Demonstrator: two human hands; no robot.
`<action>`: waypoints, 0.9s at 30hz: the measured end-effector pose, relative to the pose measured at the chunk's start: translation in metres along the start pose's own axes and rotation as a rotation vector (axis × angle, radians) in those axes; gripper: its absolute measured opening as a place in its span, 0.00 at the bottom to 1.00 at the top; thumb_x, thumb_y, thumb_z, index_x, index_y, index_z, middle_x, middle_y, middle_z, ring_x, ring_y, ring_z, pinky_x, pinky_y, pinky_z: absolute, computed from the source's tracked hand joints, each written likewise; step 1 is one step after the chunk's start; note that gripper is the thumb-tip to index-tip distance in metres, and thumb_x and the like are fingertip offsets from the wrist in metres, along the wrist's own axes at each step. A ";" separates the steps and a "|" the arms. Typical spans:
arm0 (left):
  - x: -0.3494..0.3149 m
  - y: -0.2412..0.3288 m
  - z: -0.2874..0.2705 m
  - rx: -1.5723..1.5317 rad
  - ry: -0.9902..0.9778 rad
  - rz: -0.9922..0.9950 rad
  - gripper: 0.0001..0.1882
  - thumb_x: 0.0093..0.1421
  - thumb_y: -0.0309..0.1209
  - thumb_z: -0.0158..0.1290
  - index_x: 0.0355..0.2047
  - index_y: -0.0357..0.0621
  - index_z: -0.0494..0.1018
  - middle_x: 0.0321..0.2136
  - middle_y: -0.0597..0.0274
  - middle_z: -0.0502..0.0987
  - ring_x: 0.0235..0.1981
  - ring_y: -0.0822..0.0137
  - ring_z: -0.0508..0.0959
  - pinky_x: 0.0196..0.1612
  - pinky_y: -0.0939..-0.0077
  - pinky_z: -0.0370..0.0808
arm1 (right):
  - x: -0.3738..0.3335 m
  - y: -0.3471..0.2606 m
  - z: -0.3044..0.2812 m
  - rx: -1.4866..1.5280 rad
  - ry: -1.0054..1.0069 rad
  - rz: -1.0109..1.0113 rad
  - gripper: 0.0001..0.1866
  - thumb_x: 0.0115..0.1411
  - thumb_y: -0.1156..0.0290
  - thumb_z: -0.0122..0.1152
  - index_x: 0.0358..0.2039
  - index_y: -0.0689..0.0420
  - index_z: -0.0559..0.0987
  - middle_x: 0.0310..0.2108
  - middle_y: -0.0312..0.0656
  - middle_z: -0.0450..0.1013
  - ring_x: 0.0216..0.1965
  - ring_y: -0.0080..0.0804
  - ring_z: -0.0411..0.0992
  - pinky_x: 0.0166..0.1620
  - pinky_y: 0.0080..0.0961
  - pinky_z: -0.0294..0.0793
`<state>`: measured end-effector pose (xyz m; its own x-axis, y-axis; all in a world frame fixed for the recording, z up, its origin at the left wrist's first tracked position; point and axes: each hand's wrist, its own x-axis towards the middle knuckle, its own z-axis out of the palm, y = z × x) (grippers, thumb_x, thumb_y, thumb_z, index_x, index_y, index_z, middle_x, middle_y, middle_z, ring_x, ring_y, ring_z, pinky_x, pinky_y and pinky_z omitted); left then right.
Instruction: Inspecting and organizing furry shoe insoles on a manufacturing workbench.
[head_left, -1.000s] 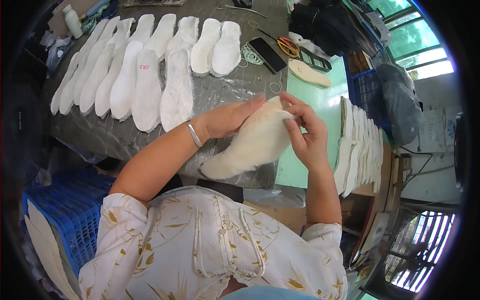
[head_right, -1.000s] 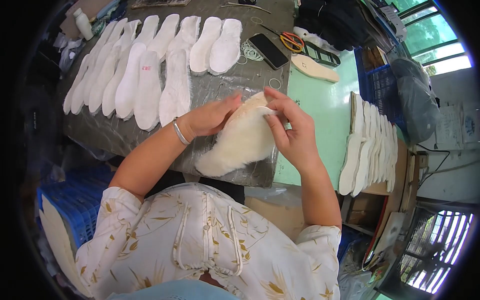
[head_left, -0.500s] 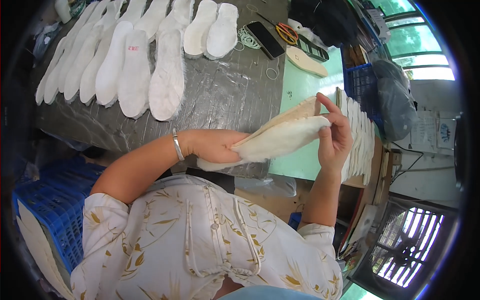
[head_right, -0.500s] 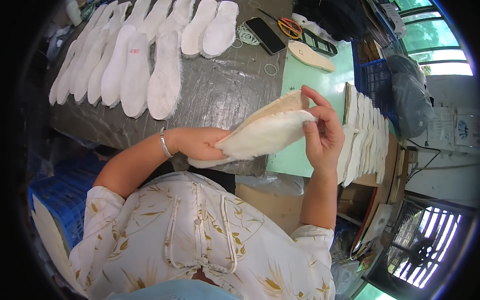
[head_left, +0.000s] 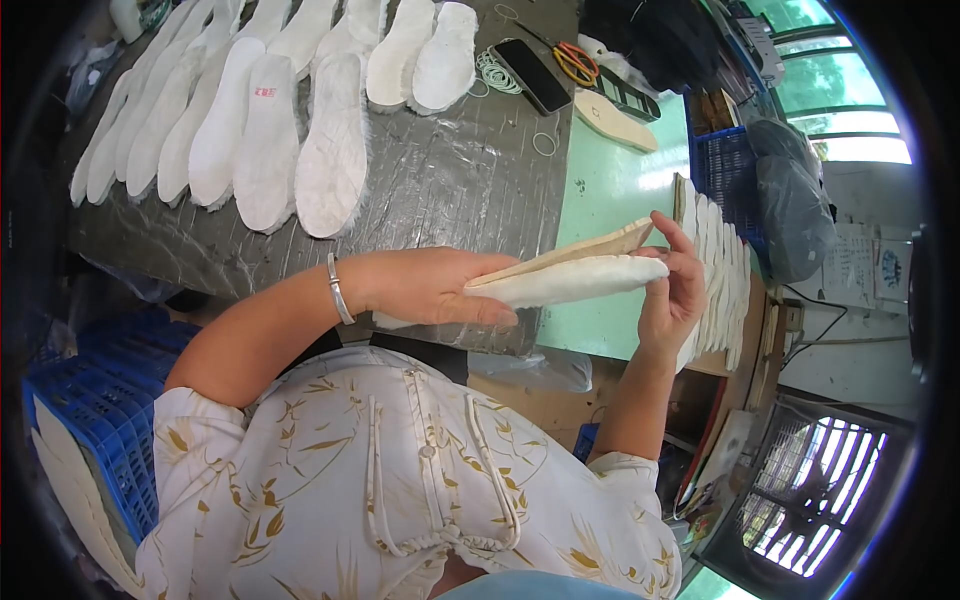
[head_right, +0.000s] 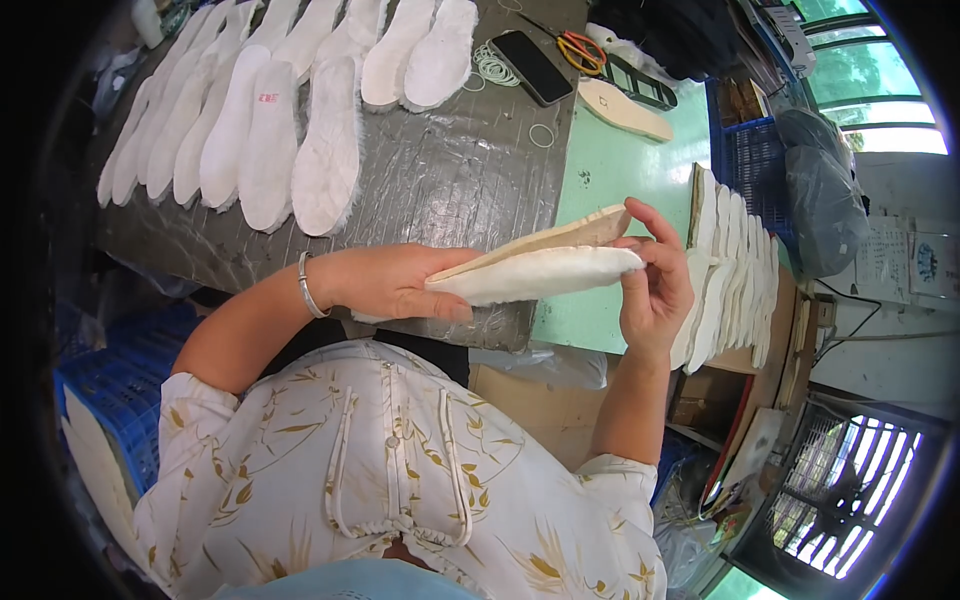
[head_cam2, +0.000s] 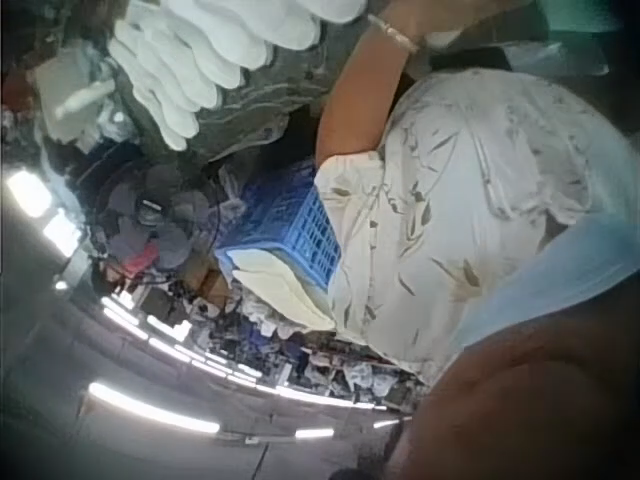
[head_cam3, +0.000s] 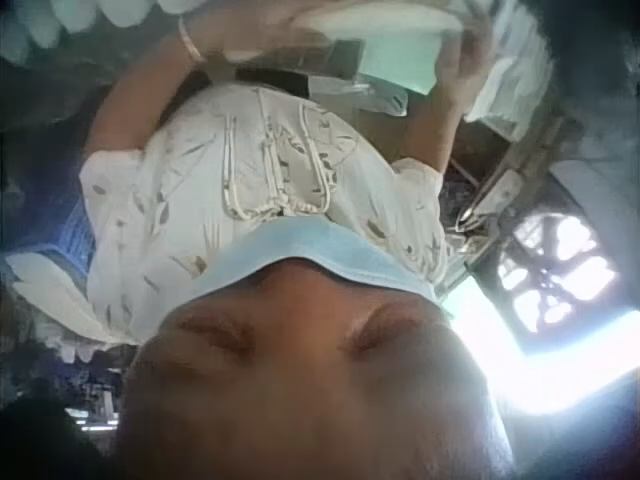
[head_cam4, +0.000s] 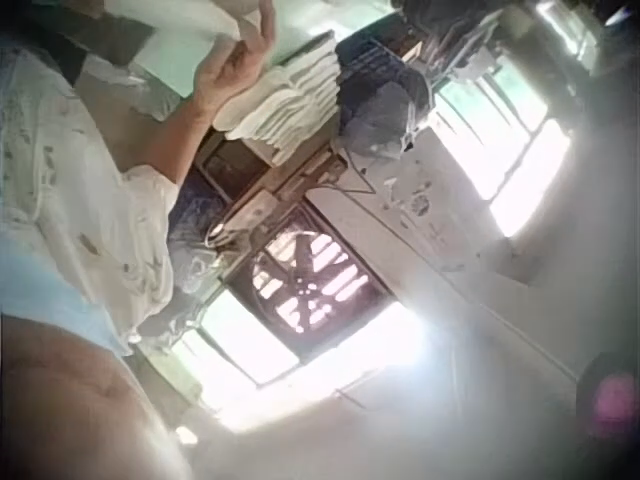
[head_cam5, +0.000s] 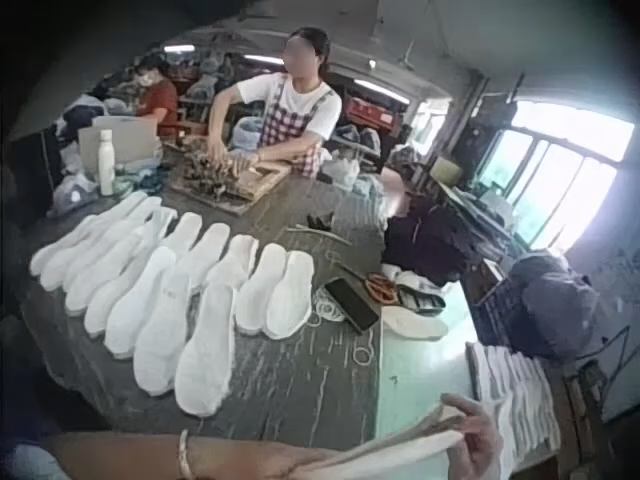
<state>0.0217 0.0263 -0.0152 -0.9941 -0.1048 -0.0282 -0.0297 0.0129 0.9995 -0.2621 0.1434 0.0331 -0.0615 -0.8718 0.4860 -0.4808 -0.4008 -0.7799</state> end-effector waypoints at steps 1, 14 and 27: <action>0.000 -0.002 0.001 0.026 0.030 0.026 0.31 0.68 0.52 0.45 0.62 0.44 0.61 0.44 0.51 0.76 0.45 0.59 0.76 0.49 0.67 0.72 | -0.002 0.001 0.000 0.028 0.010 0.011 0.03 0.63 0.78 0.54 0.37 0.60 0.72 0.52 0.61 0.70 0.54 0.39 0.71 0.52 0.30 0.70; -0.004 0.021 0.009 0.338 0.149 -0.041 0.24 0.66 0.32 0.44 0.63 0.42 0.62 0.48 0.45 0.74 0.47 0.48 0.75 0.52 0.64 0.71 | -0.007 -0.001 0.002 0.028 0.030 -0.053 0.05 0.62 0.80 0.55 0.39 0.61 0.72 0.51 0.60 0.68 0.48 0.33 0.73 0.47 0.29 0.74; -0.007 0.017 0.009 0.372 0.144 -0.057 0.24 0.66 0.32 0.44 0.62 0.40 0.63 0.47 0.43 0.75 0.47 0.47 0.75 0.52 0.62 0.71 | -0.014 -0.003 0.007 0.004 0.066 -0.053 0.07 0.59 0.82 0.58 0.38 0.62 0.75 0.50 0.56 0.69 0.35 0.26 0.72 0.37 0.20 0.71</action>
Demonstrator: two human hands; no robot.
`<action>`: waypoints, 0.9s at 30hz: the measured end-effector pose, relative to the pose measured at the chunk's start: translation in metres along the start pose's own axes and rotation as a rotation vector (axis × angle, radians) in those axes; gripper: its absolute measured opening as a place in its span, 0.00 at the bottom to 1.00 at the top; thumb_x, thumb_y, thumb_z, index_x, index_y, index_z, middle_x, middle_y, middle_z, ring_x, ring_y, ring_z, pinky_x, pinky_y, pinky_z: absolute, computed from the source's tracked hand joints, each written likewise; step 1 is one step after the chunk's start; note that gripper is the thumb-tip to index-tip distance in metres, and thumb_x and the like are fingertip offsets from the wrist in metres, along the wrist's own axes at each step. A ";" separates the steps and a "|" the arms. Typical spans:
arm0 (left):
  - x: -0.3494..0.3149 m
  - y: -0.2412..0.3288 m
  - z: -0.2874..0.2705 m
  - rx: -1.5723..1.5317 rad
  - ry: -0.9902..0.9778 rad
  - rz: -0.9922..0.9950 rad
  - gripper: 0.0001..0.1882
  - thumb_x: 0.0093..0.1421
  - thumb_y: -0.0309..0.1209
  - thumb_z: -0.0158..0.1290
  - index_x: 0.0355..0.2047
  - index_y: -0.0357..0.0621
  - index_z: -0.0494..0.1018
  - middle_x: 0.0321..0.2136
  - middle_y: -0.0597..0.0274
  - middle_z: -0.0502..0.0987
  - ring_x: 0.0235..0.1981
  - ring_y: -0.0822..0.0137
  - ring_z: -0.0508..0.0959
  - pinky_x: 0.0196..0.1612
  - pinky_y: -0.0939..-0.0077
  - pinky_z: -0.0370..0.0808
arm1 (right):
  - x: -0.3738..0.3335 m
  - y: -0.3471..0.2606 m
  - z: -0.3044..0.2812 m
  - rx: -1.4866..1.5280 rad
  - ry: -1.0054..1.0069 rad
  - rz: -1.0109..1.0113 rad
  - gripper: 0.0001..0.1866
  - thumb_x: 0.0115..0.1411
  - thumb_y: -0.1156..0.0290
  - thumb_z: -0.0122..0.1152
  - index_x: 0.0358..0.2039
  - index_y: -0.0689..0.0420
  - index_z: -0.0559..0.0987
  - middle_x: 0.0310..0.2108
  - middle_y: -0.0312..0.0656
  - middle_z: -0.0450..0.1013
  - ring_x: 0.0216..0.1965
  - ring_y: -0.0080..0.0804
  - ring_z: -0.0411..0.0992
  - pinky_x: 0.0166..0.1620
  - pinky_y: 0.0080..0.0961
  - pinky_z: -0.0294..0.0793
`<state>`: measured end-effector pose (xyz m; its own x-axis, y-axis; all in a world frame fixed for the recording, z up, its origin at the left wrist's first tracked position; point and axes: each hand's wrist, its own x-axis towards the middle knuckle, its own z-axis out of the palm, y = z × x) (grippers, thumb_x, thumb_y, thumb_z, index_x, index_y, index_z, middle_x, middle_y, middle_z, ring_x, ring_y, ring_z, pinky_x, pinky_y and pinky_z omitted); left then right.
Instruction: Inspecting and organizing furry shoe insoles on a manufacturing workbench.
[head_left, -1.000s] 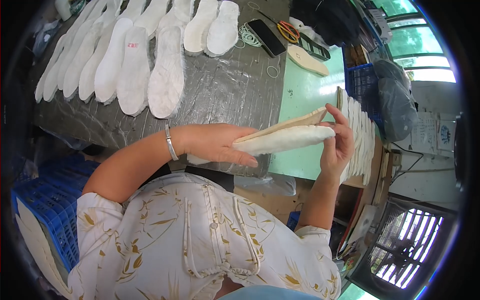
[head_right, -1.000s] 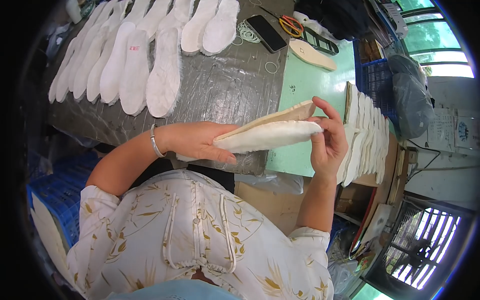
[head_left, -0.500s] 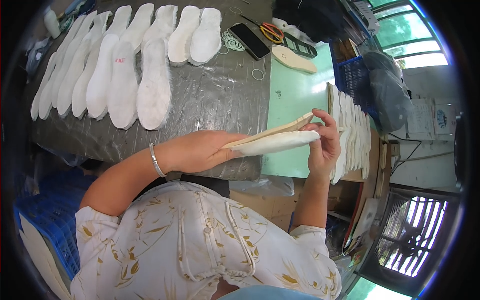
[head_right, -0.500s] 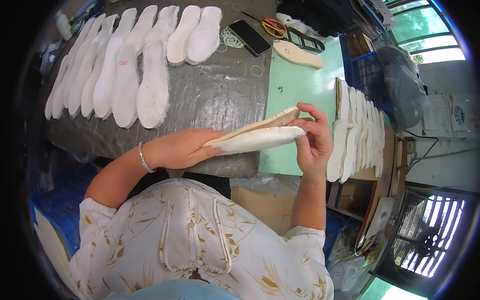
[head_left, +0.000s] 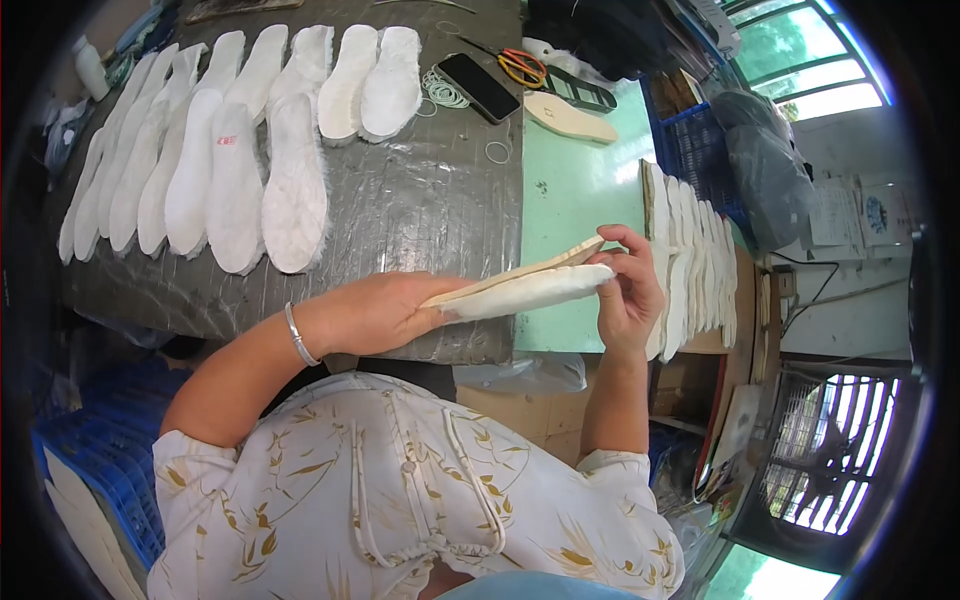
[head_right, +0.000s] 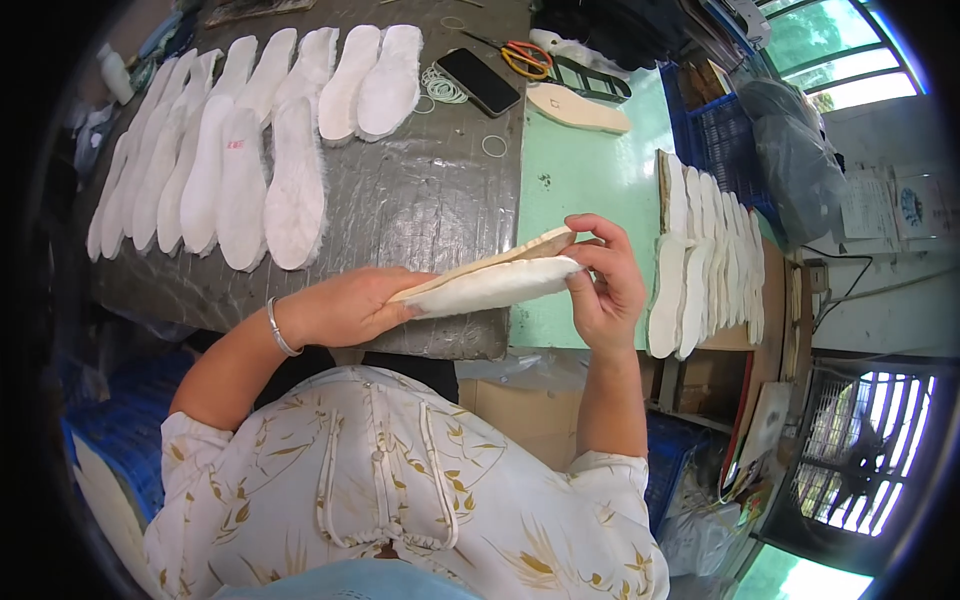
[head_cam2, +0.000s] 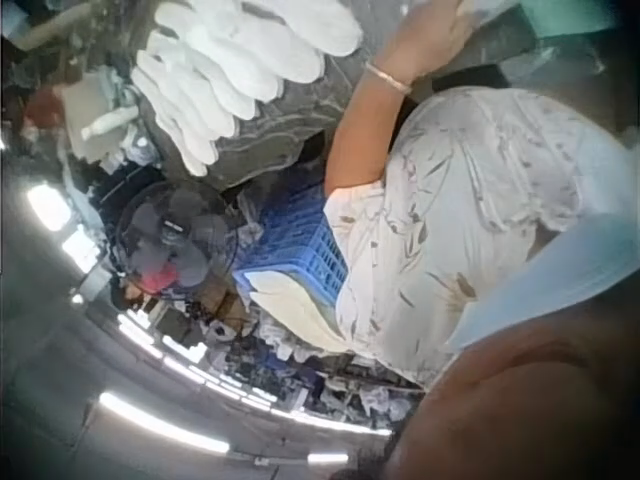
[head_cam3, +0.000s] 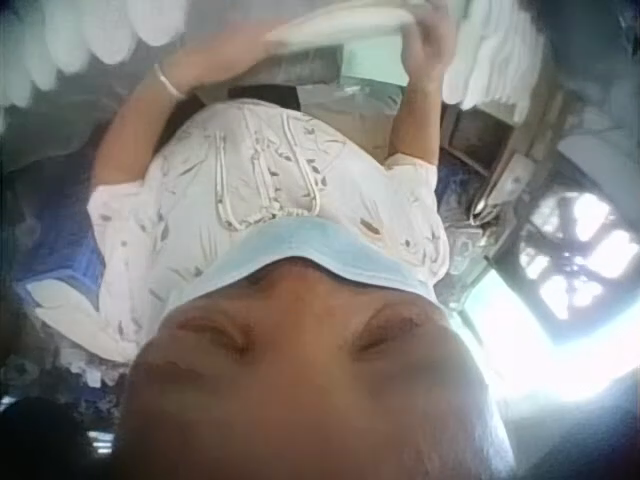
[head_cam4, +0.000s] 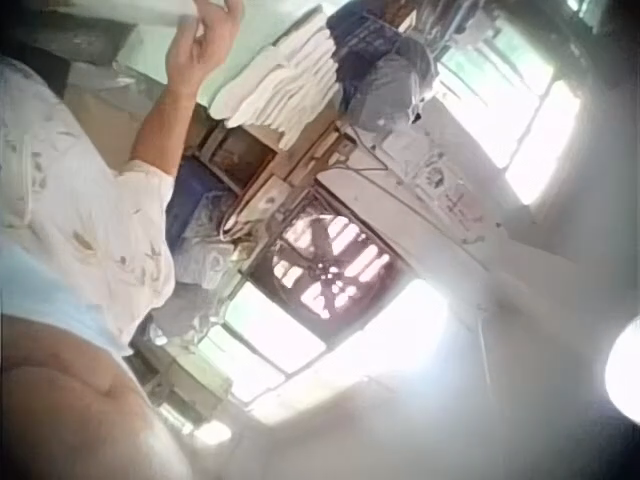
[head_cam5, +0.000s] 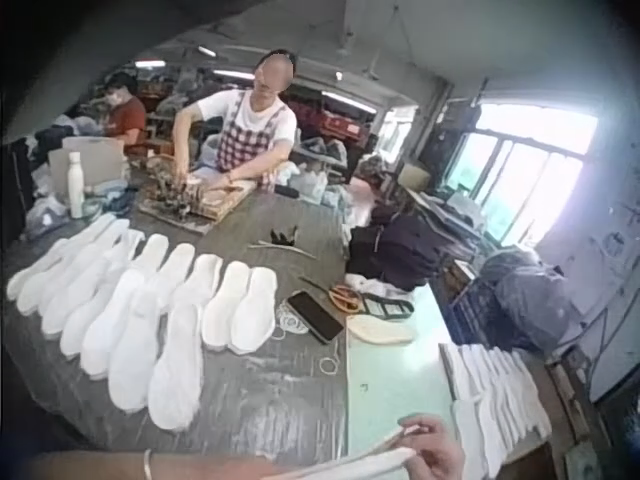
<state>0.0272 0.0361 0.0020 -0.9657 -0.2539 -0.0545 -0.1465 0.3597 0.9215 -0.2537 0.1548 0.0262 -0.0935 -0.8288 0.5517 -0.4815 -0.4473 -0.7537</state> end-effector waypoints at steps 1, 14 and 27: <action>0.001 -0.003 0.002 -0.013 -0.004 -0.007 0.24 0.66 0.31 0.45 0.62 0.40 0.63 0.47 0.44 0.74 0.47 0.48 0.75 0.52 0.62 0.71 | 0.000 0.000 -0.001 -0.038 -0.004 -0.006 0.07 0.58 0.83 0.59 0.38 0.62 0.76 0.49 0.53 0.69 0.34 0.25 0.70 0.37 0.20 0.70; 0.024 0.014 0.016 -0.169 0.268 0.150 0.25 0.64 0.39 0.53 0.55 0.34 0.70 0.48 0.48 0.76 0.49 0.60 0.77 0.52 0.71 0.72 | 0.000 -0.013 0.016 -0.006 -0.065 -0.004 0.11 0.52 0.86 0.60 0.37 0.62 0.77 0.44 0.49 0.68 0.40 0.31 0.70 0.43 0.26 0.73; 0.023 0.007 0.017 -0.266 0.277 0.092 0.17 0.62 0.29 0.49 0.50 0.36 0.75 0.32 0.50 0.81 0.30 0.65 0.79 0.38 0.72 0.74 | 0.004 -0.015 0.025 0.092 -0.072 0.110 0.07 0.53 0.83 0.59 0.34 0.65 0.75 0.43 0.49 0.69 0.37 0.24 0.69 0.37 0.17 0.73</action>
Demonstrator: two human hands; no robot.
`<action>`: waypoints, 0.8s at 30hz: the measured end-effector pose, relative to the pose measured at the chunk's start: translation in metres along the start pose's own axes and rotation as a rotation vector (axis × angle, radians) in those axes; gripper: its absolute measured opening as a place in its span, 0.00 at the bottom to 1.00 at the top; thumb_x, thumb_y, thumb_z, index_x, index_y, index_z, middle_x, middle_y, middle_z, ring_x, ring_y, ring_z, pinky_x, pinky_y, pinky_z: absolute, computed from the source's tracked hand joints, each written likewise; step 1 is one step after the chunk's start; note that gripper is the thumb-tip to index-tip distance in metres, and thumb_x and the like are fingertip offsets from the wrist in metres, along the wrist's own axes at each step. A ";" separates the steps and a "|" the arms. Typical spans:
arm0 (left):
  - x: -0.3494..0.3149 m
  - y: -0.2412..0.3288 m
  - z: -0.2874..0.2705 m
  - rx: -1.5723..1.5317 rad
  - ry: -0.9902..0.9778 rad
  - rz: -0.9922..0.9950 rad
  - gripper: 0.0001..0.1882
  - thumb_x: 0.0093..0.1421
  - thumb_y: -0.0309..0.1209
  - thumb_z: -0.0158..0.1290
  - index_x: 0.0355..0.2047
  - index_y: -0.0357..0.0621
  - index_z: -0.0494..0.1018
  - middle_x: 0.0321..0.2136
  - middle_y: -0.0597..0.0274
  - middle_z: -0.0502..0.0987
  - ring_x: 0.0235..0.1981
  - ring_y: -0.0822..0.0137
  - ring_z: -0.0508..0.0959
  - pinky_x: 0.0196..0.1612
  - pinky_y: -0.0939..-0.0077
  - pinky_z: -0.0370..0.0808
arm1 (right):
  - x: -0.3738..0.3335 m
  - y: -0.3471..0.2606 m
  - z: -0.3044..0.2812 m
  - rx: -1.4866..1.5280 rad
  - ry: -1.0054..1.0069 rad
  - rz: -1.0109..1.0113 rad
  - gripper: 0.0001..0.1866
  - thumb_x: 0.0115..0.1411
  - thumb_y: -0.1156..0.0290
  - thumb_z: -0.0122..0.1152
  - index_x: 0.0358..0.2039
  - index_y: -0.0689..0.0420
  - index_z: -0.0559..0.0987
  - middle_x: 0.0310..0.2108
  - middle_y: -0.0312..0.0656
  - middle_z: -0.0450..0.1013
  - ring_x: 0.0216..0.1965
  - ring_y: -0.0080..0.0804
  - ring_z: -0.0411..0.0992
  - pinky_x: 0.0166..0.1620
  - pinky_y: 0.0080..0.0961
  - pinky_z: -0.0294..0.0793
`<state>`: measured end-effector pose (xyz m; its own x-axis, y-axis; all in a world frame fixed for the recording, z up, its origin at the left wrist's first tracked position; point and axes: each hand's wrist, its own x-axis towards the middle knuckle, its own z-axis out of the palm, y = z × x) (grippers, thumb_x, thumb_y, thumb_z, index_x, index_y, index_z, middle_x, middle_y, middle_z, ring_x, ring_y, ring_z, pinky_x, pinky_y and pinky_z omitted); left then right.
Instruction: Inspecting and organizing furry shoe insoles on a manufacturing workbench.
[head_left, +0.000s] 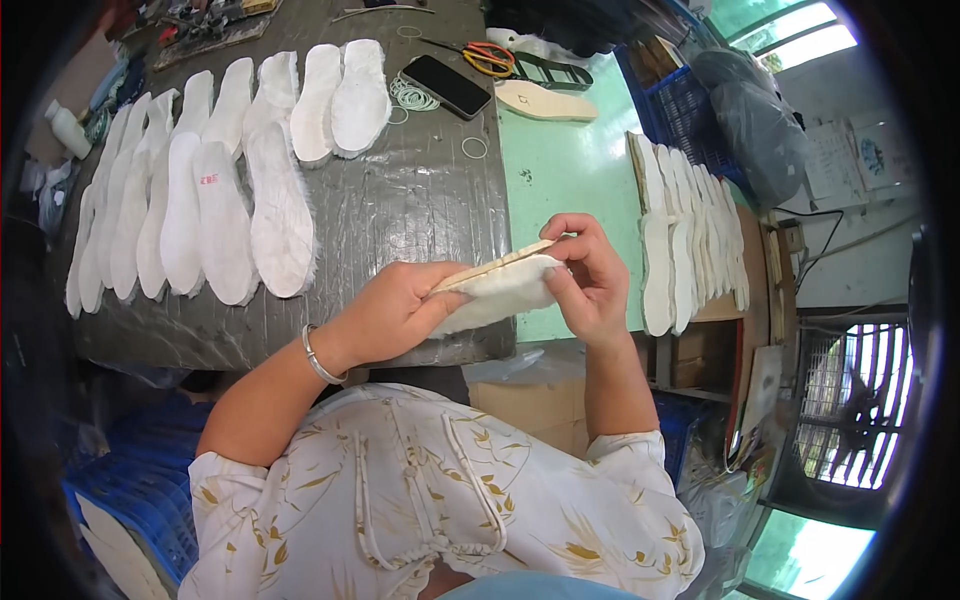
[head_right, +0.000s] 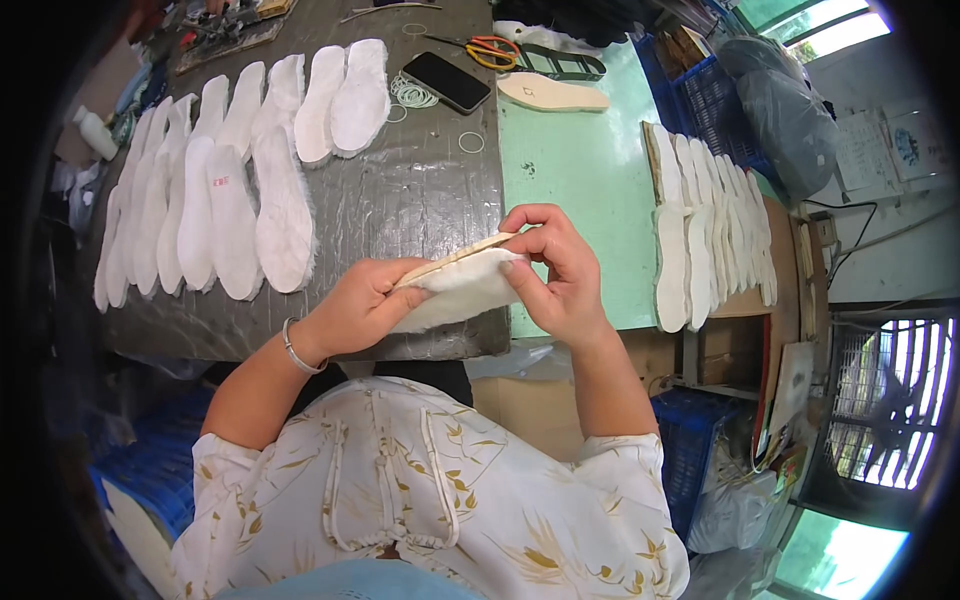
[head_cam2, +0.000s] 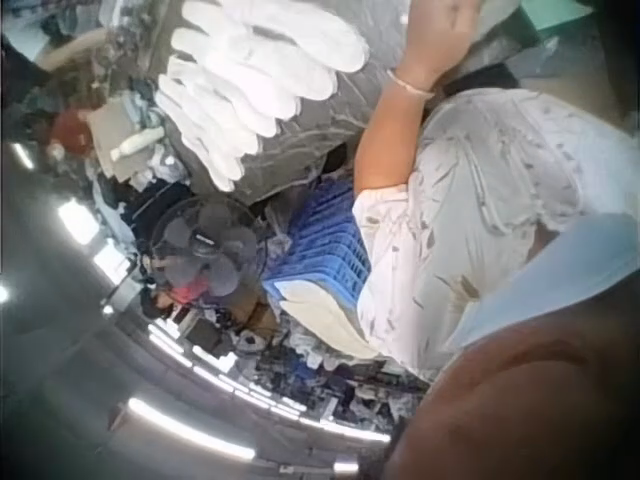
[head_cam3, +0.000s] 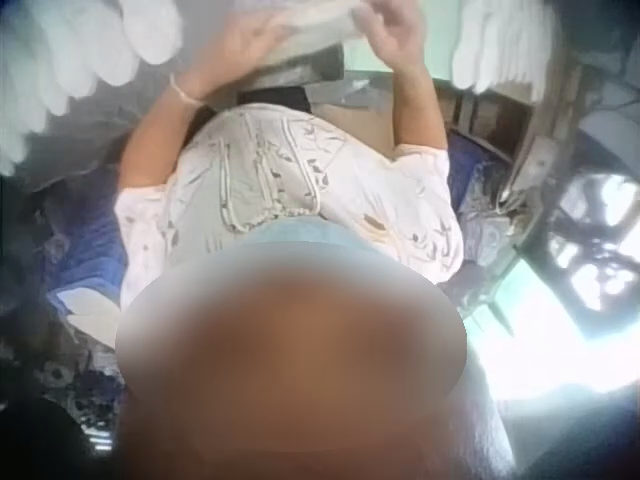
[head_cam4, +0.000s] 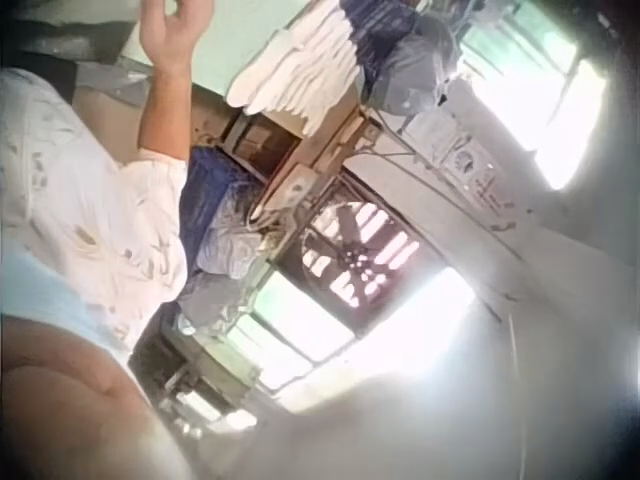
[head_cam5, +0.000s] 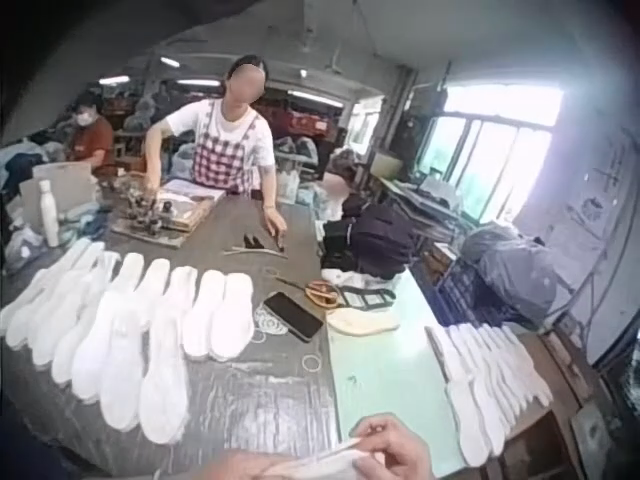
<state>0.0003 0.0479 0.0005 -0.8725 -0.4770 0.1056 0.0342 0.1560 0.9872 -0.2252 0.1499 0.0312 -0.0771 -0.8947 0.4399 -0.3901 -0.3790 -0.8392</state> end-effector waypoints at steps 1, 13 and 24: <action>0.000 0.003 0.000 0.009 -0.014 -0.022 0.17 0.62 0.28 0.48 0.50 0.36 0.74 0.34 0.53 0.80 0.32 0.69 0.77 0.39 0.75 0.74 | 0.000 0.000 0.000 0.010 0.006 0.010 0.07 0.53 0.84 0.59 0.34 0.65 0.75 0.43 0.48 0.69 0.37 0.25 0.69 0.38 0.17 0.73; 0.010 0.014 0.016 -0.074 0.209 -0.028 0.14 0.61 0.30 0.56 0.44 0.36 0.78 0.33 0.54 0.82 0.32 0.73 0.79 0.35 0.78 0.75 | 0.007 -0.004 0.013 -0.041 -0.019 -0.027 0.06 0.51 0.84 0.61 0.31 0.64 0.77 0.41 0.47 0.71 0.32 0.23 0.70 0.32 0.17 0.72; 0.004 0.012 0.010 -0.004 0.436 0.091 0.12 0.63 0.28 0.55 0.44 0.33 0.77 0.31 0.57 0.82 0.31 0.76 0.78 0.35 0.80 0.74 | -0.007 -0.007 0.026 0.125 0.170 0.115 0.21 0.53 0.81 0.68 0.47 0.62 0.73 0.47 0.42 0.70 0.40 0.23 0.75 0.42 0.19 0.78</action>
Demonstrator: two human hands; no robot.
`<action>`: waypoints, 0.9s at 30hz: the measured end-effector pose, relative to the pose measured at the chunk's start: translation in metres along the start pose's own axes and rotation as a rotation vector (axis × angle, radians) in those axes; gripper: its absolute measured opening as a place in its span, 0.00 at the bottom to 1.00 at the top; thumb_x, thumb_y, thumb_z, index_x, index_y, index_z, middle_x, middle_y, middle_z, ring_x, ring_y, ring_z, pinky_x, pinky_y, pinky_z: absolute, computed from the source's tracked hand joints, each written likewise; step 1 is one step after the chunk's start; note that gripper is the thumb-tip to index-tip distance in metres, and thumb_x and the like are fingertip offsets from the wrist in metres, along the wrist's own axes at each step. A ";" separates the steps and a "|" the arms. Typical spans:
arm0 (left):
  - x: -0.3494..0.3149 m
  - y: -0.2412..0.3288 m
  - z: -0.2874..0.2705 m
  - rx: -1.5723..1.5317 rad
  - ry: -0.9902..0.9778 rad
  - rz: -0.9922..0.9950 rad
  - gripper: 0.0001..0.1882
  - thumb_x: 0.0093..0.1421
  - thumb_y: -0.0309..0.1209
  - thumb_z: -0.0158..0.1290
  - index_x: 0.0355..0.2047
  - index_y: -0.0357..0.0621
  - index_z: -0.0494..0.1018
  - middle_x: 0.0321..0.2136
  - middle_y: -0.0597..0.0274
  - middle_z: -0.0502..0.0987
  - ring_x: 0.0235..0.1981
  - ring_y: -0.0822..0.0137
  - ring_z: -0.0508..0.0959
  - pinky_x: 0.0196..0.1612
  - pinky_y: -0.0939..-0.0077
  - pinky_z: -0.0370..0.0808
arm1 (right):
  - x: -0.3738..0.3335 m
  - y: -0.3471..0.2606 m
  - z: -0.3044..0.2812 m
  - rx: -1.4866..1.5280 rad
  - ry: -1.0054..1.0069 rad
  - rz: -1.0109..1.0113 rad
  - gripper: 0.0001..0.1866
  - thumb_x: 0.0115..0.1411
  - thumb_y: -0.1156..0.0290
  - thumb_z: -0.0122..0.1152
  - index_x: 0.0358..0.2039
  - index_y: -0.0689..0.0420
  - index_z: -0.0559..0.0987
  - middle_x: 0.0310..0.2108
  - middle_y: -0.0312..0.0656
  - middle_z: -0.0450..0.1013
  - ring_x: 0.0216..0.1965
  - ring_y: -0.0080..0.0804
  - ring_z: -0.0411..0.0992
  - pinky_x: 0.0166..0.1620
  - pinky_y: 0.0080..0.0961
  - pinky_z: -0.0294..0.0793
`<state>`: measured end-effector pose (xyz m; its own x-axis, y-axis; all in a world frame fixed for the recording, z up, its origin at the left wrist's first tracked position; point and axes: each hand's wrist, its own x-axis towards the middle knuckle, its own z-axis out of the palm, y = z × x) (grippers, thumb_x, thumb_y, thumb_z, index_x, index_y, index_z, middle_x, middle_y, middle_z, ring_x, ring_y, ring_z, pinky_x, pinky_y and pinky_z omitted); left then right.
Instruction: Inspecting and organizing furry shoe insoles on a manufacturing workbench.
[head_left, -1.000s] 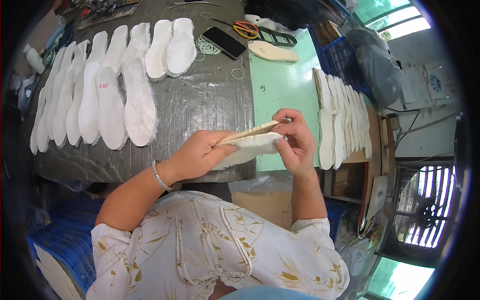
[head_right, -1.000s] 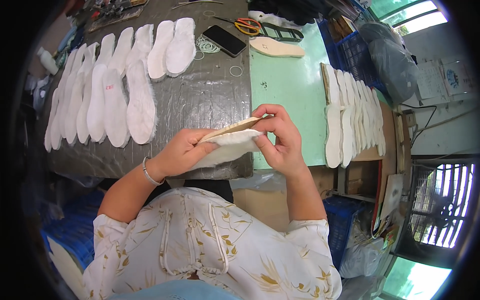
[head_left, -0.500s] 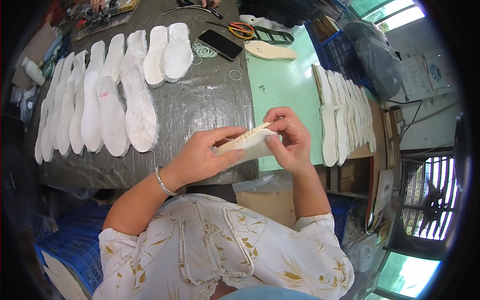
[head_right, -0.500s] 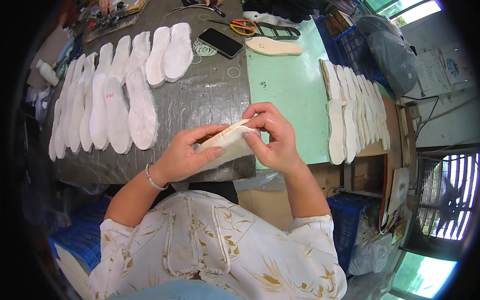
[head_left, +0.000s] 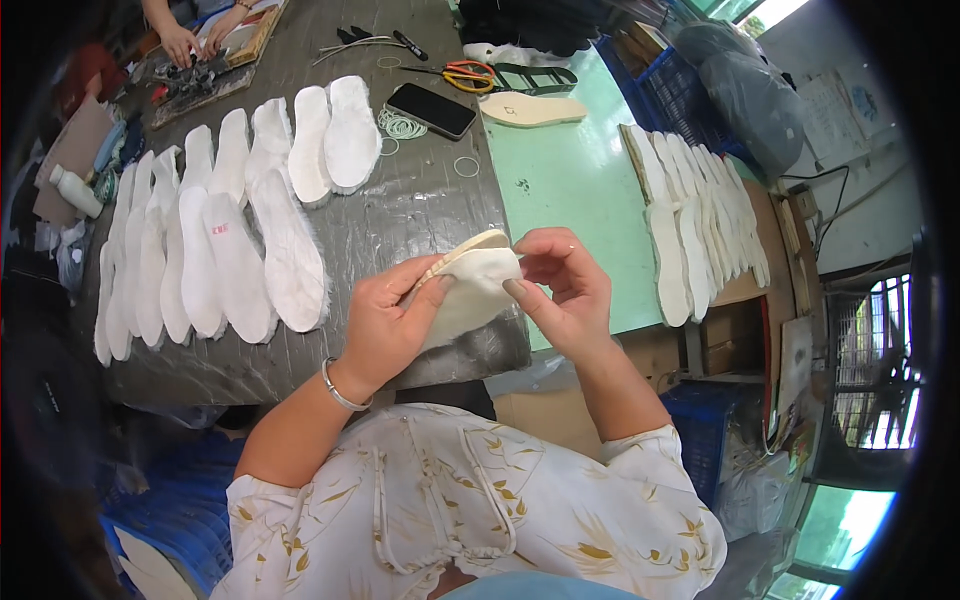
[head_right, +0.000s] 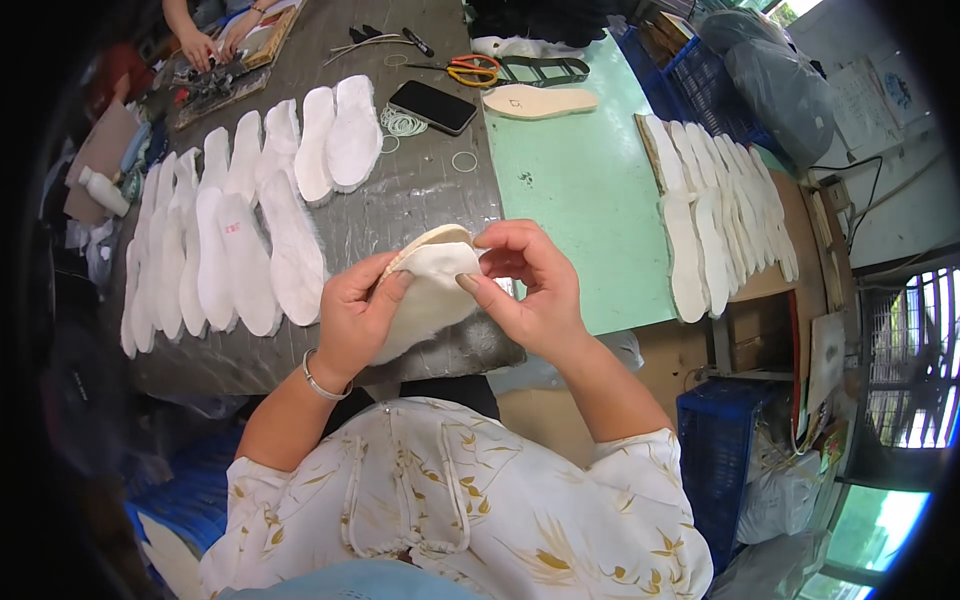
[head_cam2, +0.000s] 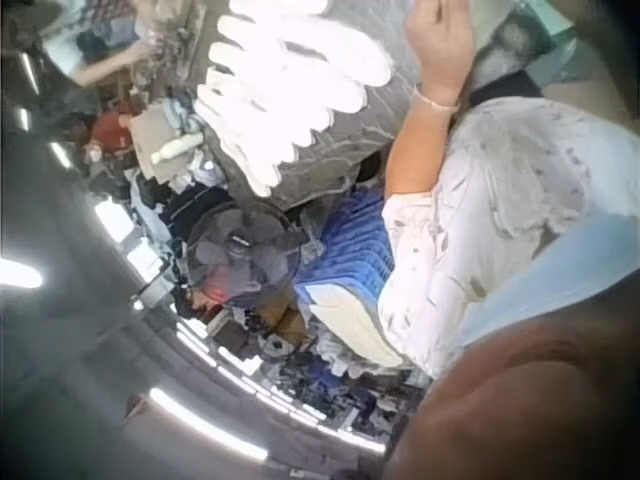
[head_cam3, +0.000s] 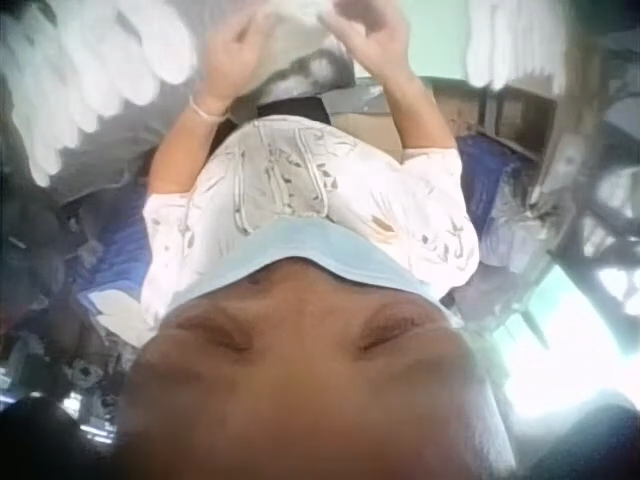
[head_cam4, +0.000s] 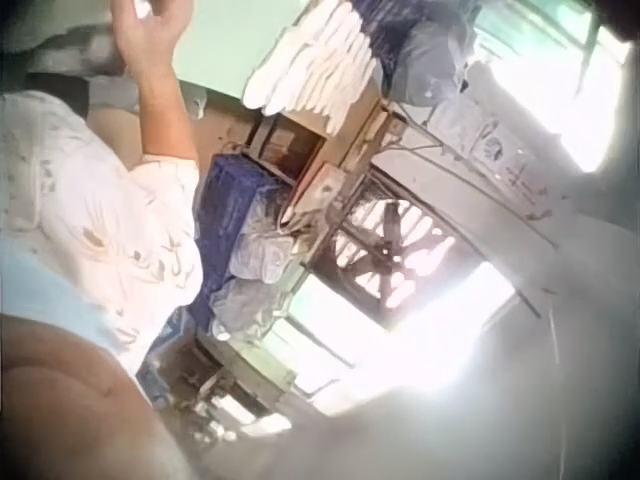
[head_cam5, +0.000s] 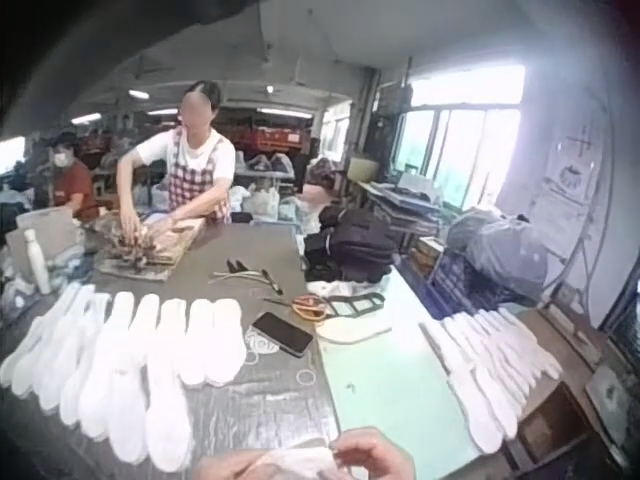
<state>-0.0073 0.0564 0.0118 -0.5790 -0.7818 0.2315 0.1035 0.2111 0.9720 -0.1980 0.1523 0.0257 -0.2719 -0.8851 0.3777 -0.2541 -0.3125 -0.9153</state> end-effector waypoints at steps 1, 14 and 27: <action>0.000 -0.001 0.000 -0.006 -0.003 0.004 0.12 0.63 0.29 0.55 0.44 0.33 0.77 0.31 0.58 0.82 0.30 0.76 0.77 0.35 0.80 0.74 | -0.001 -0.002 0.002 0.020 0.005 0.067 0.19 0.53 0.80 0.68 0.46 0.62 0.74 0.44 0.41 0.73 0.38 0.22 0.75 0.42 0.19 0.78; -0.006 -0.005 -0.006 -0.034 0.009 0.003 0.11 0.63 0.28 0.55 0.44 0.35 0.77 0.33 0.62 0.81 0.33 0.78 0.77 0.37 0.82 0.73 | 0.014 -0.014 0.007 0.091 -0.060 0.265 0.07 0.55 0.74 0.68 0.34 0.61 0.80 0.32 0.34 0.75 0.33 0.18 0.71 0.39 0.18 0.72; -0.005 -0.010 -0.015 -0.063 -0.069 -0.018 0.14 0.62 0.28 0.56 0.48 0.36 0.75 0.39 0.61 0.80 0.38 0.75 0.77 0.42 0.80 0.74 | 0.013 -0.016 0.026 -0.140 0.138 -0.090 0.05 0.53 0.78 0.67 0.30 0.61 0.80 0.35 0.44 0.78 0.36 0.29 0.75 0.39 0.23 0.74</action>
<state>0.0062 0.0496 0.0014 -0.6357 -0.7422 0.2123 0.1420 0.1578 0.9772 -0.1738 0.1370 0.0413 -0.3641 -0.7975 0.4811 -0.4072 -0.3282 -0.8523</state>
